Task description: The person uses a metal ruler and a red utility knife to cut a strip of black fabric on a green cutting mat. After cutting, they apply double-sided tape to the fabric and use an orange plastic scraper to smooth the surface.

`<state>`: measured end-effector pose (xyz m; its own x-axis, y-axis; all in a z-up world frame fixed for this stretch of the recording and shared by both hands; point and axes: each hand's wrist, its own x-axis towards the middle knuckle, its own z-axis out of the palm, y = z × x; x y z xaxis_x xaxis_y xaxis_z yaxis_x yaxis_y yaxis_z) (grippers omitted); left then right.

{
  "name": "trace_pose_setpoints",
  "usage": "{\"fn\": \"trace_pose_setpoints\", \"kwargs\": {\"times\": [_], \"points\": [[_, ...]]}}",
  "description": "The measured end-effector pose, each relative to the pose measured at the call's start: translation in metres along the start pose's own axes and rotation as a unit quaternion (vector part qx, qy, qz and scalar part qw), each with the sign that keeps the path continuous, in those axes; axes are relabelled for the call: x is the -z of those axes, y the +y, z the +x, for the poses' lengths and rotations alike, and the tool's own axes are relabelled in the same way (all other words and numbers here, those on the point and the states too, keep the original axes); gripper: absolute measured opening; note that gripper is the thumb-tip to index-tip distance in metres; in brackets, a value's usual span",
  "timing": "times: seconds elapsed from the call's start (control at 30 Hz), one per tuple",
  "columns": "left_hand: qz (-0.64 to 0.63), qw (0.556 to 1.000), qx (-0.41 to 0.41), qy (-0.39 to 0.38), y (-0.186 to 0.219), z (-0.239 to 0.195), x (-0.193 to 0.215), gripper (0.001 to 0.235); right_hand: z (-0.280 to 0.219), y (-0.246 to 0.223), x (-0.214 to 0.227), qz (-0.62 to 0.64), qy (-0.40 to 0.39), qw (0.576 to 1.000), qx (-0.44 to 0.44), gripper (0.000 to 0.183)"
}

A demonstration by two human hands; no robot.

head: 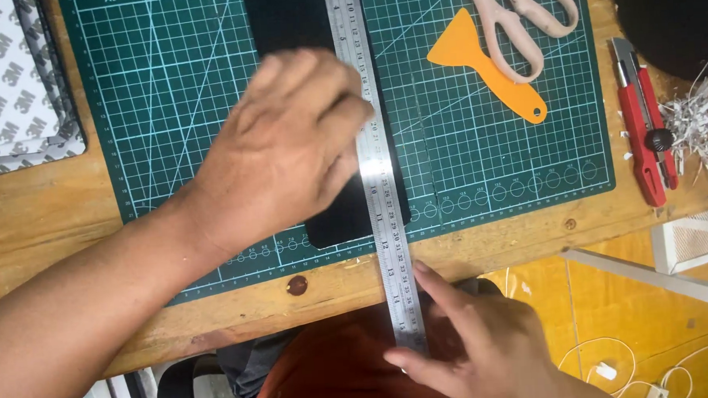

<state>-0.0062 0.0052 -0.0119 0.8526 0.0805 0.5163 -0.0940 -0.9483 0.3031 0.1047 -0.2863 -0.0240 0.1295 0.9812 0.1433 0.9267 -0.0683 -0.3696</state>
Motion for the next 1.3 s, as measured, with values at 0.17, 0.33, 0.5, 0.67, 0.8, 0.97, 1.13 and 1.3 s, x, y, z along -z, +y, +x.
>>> {"fn": "trace_pose_setpoints", "kwargs": {"times": [0.17, 0.33, 0.5, 0.67, 0.8, 0.97, 1.13, 1.3], "points": [[0.07, 0.996, 0.05, -0.017, -0.001, -0.003, 0.0, 0.024, 0.0, -0.015, -0.003, 0.175, -0.136, 0.944, -0.244, 0.079], [0.106, 0.992, 0.063, -0.01, -0.002, -0.008, -0.007, 0.021, -0.008, -0.001, 0.011, 0.42, -0.039, 0.842, -0.335, 0.092], [0.239, 0.967, 0.081, -0.044, 0.008, -0.007, -0.002, 0.032, -0.018, 0.021, 0.039, 0.455, 0.043, 0.84, -0.291, 0.091], [0.464, 0.864, 0.112, -0.157, 0.02, -0.007, 0.007, 0.056, -0.027, 0.038, 0.049, 0.451, 0.063, 0.847, -0.276, 0.086], [0.458, 0.861, 0.129, -0.178, 0.026, -0.01, 0.012, 0.059, -0.018, 0.02, 0.051, 0.498, 0.131, 0.804, -0.298, 0.081], [0.098, 0.978, -0.008, -0.185, 0.031, -0.005, -0.002, 0.051, -0.034, 0.022, 0.045, 0.474, 0.16, 0.814, -0.296, 0.078], [0.222, 0.956, 0.01, -0.193, 0.035, -0.007, -0.001, 0.046, -0.05, 0.002, 0.015, 0.445, 0.132, 0.795, -0.389, 0.084], [0.277, 0.944, 0.044, -0.177, 0.032, -0.006, 0.004, 0.048, -0.051, -0.012, -0.009, 0.469, 0.074, 0.774, -0.42, 0.084]]}}
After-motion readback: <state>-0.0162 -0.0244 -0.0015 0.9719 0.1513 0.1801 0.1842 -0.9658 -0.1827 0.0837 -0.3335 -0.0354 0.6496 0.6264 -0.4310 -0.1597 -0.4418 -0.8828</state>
